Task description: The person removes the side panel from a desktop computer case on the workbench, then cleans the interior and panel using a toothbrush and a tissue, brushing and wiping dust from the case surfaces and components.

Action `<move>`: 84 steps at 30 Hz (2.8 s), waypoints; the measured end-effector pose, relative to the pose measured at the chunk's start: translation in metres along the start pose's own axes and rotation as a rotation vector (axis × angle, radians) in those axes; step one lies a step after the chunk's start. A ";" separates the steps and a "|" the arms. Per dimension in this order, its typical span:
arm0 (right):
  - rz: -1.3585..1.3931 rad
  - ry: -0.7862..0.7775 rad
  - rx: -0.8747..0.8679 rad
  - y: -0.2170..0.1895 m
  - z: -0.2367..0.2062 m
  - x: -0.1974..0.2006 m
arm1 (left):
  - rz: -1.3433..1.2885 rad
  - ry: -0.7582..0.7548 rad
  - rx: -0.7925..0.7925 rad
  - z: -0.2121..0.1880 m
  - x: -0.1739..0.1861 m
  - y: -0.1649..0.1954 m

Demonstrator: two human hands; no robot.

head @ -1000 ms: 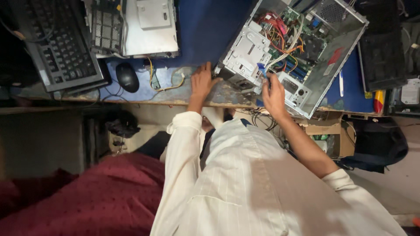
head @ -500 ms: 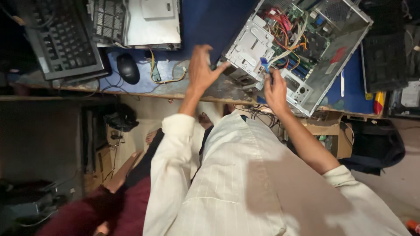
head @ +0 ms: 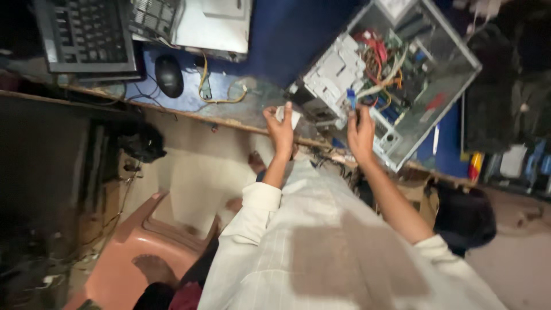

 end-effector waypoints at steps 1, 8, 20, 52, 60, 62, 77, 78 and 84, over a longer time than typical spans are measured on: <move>0.003 0.000 0.003 0.000 0.001 0.000 | 0.093 0.018 -0.057 0.006 -0.004 0.008; 0.029 -0.035 -0.185 0.010 -0.003 -0.002 | 0.054 -0.100 0.020 -0.009 -0.028 0.021; 0.101 -0.001 -0.141 0.011 -0.007 -0.009 | -0.282 -0.129 0.105 0.007 -0.034 0.017; 0.077 0.006 -0.086 -0.006 -0.008 -0.006 | -0.398 0.174 0.472 0.011 -0.034 -0.028; 0.075 0.015 -0.131 -0.010 -0.006 -0.003 | -0.222 0.217 0.423 0.027 -0.026 -0.018; 0.072 0.021 -0.097 -0.012 -0.006 -0.003 | -0.409 0.171 0.480 0.025 -0.032 -0.024; 0.047 0.029 -0.120 -0.015 -0.007 -0.001 | -0.392 0.034 0.304 0.006 -0.036 -0.001; 0.033 0.024 -0.143 -0.013 -0.007 -0.002 | -0.369 0.040 0.322 0.007 -0.035 -0.006; 0.024 0.031 -0.098 -0.011 -0.006 -0.006 | -0.284 0.048 0.367 0.027 -0.031 -0.016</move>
Point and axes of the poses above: each hand's wrist, its own z-axis towards the middle knuckle, its own x-axis out of the back of the hand, y = z × x, the point moved 7 cm from there along z, towards the middle knuckle, and after that the axes turned 3 degrees about z, right-handed, at the moved point
